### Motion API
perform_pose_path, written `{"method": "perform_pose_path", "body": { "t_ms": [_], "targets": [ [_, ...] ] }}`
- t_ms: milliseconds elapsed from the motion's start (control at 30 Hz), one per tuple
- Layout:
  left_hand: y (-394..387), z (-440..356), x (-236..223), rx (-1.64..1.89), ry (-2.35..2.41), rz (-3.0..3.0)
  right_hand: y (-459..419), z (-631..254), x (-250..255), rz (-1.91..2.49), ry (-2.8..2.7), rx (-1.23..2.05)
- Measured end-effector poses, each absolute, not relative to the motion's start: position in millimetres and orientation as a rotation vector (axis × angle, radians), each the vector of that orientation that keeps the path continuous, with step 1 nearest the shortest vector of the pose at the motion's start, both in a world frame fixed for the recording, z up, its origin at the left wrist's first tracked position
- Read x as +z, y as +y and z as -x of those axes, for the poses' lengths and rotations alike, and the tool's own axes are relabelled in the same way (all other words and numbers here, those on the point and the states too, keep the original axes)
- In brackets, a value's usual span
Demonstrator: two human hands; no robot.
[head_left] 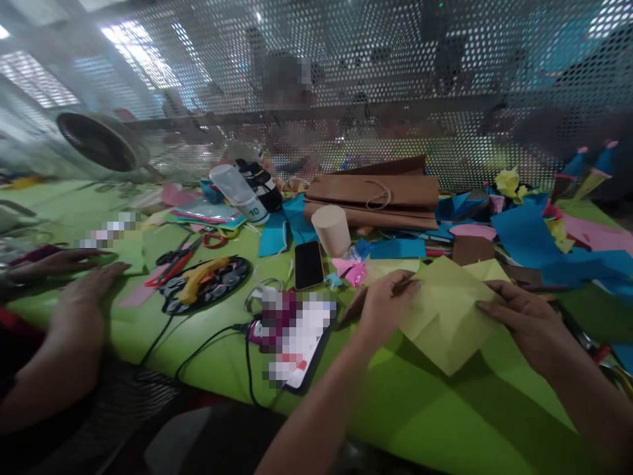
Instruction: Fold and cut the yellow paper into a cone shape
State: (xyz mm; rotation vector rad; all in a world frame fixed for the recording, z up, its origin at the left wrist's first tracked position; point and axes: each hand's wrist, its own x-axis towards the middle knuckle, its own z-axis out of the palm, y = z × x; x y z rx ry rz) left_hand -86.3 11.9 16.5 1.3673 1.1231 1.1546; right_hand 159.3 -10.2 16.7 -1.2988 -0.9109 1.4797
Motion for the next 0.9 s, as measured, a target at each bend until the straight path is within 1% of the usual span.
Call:
{"method": "perform_pose_path", "body": {
  "t_ms": [100,267,467,567,733,900],
  "targets": [
    [15.7,87.8,13.4,1.134,1.045,-1.247,-10.2,-158.0,18.6,1.293,-0.913,1.448],
    [19.7,91.4,9.8,1.134,1.06,-1.252,-12.5,-159.5,21.1,1.283,-0.906,1.401],
    [17.6,93.1,13.3,1.003,0.953,-1.141,-14.7,-159.1,31.6,1.211,-0.936,1.247],
    [16.8,93.7,11.1,1.007,0.94,-1.09,-14.2,-164.0,28.9,1.214,-0.964,1.191],
    [21.7,96.7,3.0,1.043,0.976,-1.088,-13.2,-181.9,20.9,1.331,-1.204,1.088],
    [23.8,96.4,2.9,1.076,0.978,-0.998,-12.5,-193.8,23.5,1.365,-1.438,1.089]
  ]
}}
